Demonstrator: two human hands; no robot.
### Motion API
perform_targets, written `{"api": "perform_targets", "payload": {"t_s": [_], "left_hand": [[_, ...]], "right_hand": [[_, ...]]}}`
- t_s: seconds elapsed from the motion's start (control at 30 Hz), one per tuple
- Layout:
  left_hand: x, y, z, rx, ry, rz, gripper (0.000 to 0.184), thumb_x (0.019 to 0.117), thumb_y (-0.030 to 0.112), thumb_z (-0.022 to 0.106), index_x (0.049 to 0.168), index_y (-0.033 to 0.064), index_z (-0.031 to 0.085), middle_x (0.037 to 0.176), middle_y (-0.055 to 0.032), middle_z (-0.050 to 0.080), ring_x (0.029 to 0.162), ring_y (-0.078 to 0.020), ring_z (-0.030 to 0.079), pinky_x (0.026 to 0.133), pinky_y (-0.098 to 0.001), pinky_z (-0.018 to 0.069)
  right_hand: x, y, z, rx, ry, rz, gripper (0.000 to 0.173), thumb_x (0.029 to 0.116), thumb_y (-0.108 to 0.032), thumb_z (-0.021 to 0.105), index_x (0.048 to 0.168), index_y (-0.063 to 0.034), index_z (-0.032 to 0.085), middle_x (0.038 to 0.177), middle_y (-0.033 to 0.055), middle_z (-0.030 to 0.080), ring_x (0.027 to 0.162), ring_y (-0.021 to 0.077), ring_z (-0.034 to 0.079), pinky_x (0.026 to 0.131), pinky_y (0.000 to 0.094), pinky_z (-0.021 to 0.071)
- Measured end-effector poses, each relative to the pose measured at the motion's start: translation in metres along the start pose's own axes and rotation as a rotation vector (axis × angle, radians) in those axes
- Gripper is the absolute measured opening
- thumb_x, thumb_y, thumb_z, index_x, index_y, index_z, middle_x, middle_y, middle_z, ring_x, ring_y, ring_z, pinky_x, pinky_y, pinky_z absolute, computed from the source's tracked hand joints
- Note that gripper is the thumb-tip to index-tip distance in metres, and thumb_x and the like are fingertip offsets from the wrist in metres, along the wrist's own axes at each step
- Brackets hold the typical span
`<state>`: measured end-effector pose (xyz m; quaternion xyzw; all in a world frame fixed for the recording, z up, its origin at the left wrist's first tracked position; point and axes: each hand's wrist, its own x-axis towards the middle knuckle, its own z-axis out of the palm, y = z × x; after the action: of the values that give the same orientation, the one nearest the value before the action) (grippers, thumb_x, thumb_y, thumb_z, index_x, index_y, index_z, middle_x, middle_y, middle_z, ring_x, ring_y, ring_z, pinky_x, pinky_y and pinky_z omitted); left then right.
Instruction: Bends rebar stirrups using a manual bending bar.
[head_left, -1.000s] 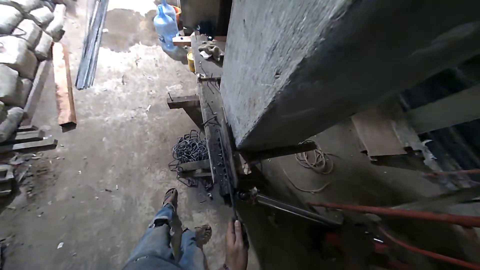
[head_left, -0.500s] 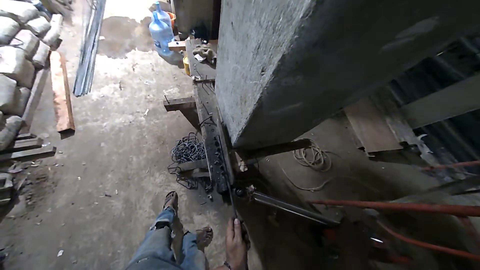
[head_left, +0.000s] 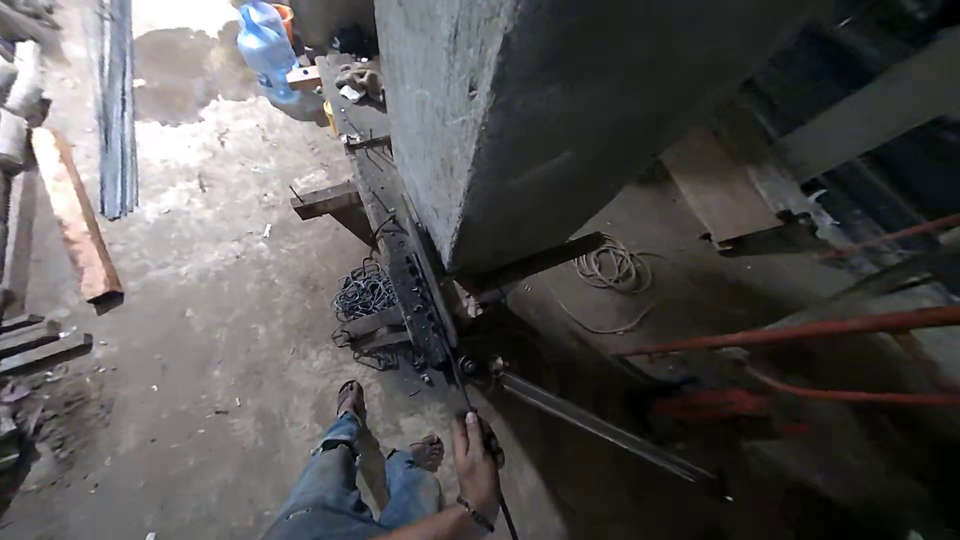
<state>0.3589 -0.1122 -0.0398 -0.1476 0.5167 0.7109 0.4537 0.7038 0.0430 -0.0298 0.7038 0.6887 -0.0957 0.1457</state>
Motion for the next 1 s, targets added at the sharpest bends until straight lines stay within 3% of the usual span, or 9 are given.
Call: {"api": "perform_targets", "payload": {"t_s": [0.1, 0.17, 0.23, 0.4, 0.5, 0.6, 0.83, 1.0], "left_hand": [[0.003, 0.003, -0.007, 0.019, -0.023, -0.005, 0.020, 0.1139, 0.022, 0.030, 0.119, 0.0071, 0.043, 0.068, -0.0001, 0.048, 0.049, -0.0080, 0.048, 0.044, -0.0210, 0.0438], [0.004, 0.007, -0.010, 0.027, -0.036, -0.013, 0.020, 0.1139, 0.022, 0.030, 0.118, 0.0078, 0.043, 0.067, -0.0001, 0.048, 0.049, -0.0081, 0.048, 0.044, -0.0210, 0.0438], [0.006, 0.007, -0.016, 0.030, -0.058, -0.021, 0.020, 0.1140, 0.023, 0.031, 0.120, 0.0083, 0.043, 0.069, -0.0006, 0.049, 0.049, -0.0085, 0.049, 0.044, -0.0212, 0.0447], [0.010, 0.012, -0.022, 0.003, -0.126, -0.060, 0.020, 0.1138, 0.025, 0.032, 0.112, 0.0089, 0.045, 0.067, -0.0003, 0.049, 0.049, -0.0091, 0.050, 0.045, -0.0217, 0.0456], [0.011, 0.016, -0.046, 0.053, -0.262, -0.146, 0.033, 0.1141, 0.032, 0.028, 0.108, 0.0079, 0.050, 0.066, -0.0001, 0.051, 0.053, -0.0116, 0.054, 0.053, -0.0269, 0.0526], [0.000, 0.027, -0.079, 0.110, -0.431, -0.334, 0.042, 0.1140, 0.034, 0.024, 0.100, 0.0073, 0.054, 0.066, -0.0005, 0.053, 0.055, -0.0128, 0.055, 0.057, -0.0290, 0.0538], [0.023, 0.102, -0.144, 0.392, -0.638, -0.495, 0.030, 0.1137, 0.023, 0.031, 0.110, 0.0032, 0.053, 0.067, 0.0001, 0.049, 0.051, -0.0095, 0.050, 0.050, -0.0242, 0.0495], [0.071, 0.170, -0.167, 0.601, -0.786, -0.578, 0.027, 0.1127, 0.020, 0.036, 0.113, 0.0019, 0.056, 0.068, -0.0003, 0.049, 0.049, -0.0083, 0.046, 0.044, -0.0213, 0.0434]], "right_hand": [[-0.023, 0.053, 0.059, 0.215, 0.078, -0.031, 0.061, 0.0986, -0.021, 0.062, 0.153, -0.0001, 0.045, 0.159, 0.0285, 0.040, 0.148, 0.0473, 0.036, 0.121, 0.0644, 0.0289], [-0.049, 0.049, 0.069, 0.220, 0.066, 0.063, 0.051, 0.1005, -0.019, 0.063, 0.144, 0.0068, 0.053, 0.145, 0.0348, 0.052, 0.137, 0.0518, 0.049, 0.113, 0.0678, 0.0371], [-0.068, 0.039, 0.067, 0.155, 0.033, 0.144, 0.046, 0.1014, -0.019, 0.061, 0.138, 0.0091, 0.056, 0.135, 0.0375, 0.058, 0.129, 0.0545, 0.056, 0.108, 0.0692, 0.0416], [-0.076, 0.026, 0.067, 0.166, 0.146, 0.172, 0.035, 0.0957, -0.005, 0.067, 0.124, 0.0141, 0.063, 0.122, 0.0412, 0.063, 0.121, 0.0587, 0.058, 0.104, 0.0722, 0.0419], [-0.102, 0.020, 0.080, 0.214, 0.194, 0.223, 0.031, 0.0890, 0.003, 0.071, 0.119, 0.0094, 0.067, 0.125, 0.0373, 0.062, 0.126, 0.0570, 0.054, 0.108, 0.0718, 0.0377], [-0.145, 0.012, 0.090, 0.222, 0.208, 0.311, 0.029, 0.0909, 0.001, 0.070, 0.119, 0.0072, 0.068, 0.129, 0.0346, 0.062, 0.129, 0.0546, 0.052, 0.110, 0.0686, 0.0377], [-0.318, -0.067, 0.155, 0.336, 0.266, 0.650, 0.035, 0.0966, -0.011, 0.069, 0.124, 0.0108, 0.065, 0.129, 0.0383, 0.061, 0.128, 0.0557, 0.054, 0.109, 0.0697, 0.0385], [-0.446, -0.187, 0.205, 0.418, 0.302, 0.952, 0.041, 0.1004, -0.020, 0.065, 0.131, 0.0072, 0.062, 0.136, 0.0353, 0.058, 0.133, 0.0526, 0.051, 0.112, 0.0670, 0.0375]]}}
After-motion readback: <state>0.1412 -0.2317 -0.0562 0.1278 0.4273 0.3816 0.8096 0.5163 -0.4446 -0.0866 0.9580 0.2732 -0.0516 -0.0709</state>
